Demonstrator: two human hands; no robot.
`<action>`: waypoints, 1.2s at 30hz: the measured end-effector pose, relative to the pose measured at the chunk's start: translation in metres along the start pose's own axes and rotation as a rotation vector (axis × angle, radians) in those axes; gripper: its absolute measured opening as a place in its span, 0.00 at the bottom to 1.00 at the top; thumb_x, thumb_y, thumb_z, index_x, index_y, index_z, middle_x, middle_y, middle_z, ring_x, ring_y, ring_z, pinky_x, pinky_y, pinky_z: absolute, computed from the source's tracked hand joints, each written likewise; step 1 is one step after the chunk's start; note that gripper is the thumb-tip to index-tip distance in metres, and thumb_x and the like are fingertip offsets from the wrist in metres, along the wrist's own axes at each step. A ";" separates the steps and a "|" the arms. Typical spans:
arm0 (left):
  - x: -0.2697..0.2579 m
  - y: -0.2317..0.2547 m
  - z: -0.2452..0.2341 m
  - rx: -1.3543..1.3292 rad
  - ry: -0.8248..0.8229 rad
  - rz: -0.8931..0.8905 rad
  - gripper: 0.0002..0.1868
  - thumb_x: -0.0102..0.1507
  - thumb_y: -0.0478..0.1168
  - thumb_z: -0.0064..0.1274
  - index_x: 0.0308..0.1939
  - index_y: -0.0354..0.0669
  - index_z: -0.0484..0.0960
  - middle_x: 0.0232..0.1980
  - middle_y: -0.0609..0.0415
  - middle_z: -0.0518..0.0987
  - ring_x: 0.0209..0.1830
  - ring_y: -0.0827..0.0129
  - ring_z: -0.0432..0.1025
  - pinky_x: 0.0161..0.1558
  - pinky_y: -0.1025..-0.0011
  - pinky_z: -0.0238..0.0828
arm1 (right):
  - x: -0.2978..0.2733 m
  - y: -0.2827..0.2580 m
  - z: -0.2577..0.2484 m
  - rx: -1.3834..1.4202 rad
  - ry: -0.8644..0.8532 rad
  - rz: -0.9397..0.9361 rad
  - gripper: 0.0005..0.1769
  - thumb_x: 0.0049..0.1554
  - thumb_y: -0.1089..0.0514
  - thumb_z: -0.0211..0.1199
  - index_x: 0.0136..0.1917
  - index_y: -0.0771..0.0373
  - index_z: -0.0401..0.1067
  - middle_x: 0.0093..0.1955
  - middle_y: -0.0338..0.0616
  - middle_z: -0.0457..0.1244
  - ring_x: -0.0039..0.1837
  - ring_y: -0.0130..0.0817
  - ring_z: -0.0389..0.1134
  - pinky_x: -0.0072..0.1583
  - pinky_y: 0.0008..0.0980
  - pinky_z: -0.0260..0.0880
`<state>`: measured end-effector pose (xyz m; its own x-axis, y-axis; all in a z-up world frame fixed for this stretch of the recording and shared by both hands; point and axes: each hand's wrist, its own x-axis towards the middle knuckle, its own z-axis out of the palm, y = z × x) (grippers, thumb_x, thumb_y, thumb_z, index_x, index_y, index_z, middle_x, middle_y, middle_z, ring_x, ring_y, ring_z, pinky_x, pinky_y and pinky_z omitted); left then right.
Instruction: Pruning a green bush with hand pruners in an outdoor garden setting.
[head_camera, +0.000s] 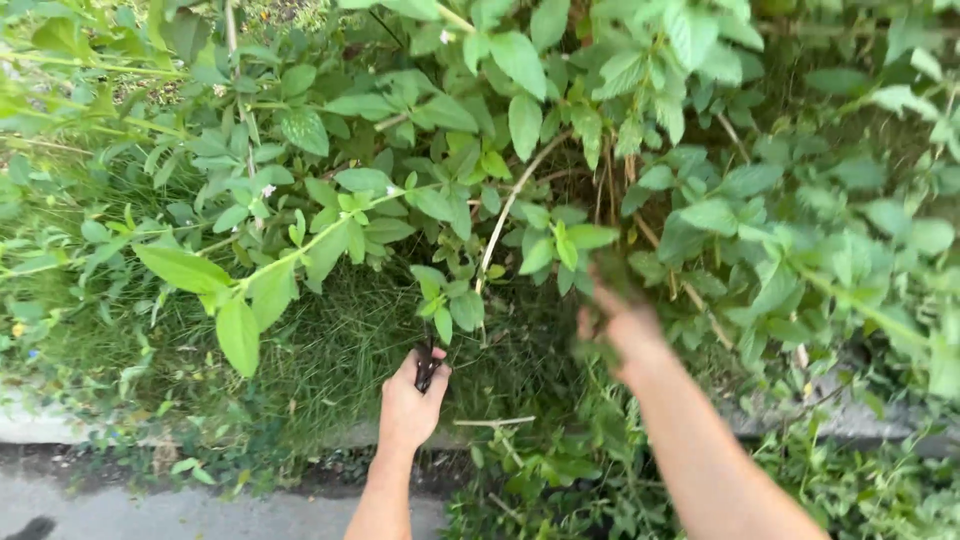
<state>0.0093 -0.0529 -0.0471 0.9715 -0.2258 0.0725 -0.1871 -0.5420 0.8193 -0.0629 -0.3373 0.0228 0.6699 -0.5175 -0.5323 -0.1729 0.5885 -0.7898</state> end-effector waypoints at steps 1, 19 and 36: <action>0.001 0.010 -0.003 -0.010 0.011 0.002 0.13 0.62 0.43 0.57 0.49 0.45 0.82 0.29 0.50 0.84 0.27 0.66 0.77 0.38 0.67 0.75 | -0.005 0.007 0.006 -0.009 -0.006 -0.010 0.20 0.60 0.51 0.64 0.64 0.54 0.70 0.40 0.37 0.65 0.37 0.26 0.64 0.41 0.28 0.66; 0.071 0.156 0.052 0.632 -0.292 0.486 0.14 0.66 0.41 0.43 0.46 0.39 0.82 0.47 0.37 0.81 0.48 0.44 0.77 0.48 0.52 0.75 | -0.003 0.063 -0.001 -0.563 -0.007 -0.868 0.13 0.62 0.61 0.55 0.57 0.56 0.77 0.29 0.32 0.59 0.31 0.20 0.55 0.34 0.25 0.58; 0.038 0.208 0.010 0.855 -0.537 0.190 0.15 0.65 0.46 0.48 0.54 0.48 0.80 0.40 0.42 0.83 0.36 0.56 0.81 0.41 0.58 0.81 | -0.012 0.057 -0.005 -0.732 -0.150 -0.708 0.13 0.65 0.58 0.53 0.54 0.56 0.78 0.31 0.39 0.65 0.31 0.26 0.62 0.36 0.32 0.63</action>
<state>0.0063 -0.1825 0.1207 0.7610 -0.5864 -0.2775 -0.5763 -0.8075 0.1260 -0.0847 -0.3005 -0.0172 0.8640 -0.4861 0.1314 -0.0674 -0.3703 -0.9265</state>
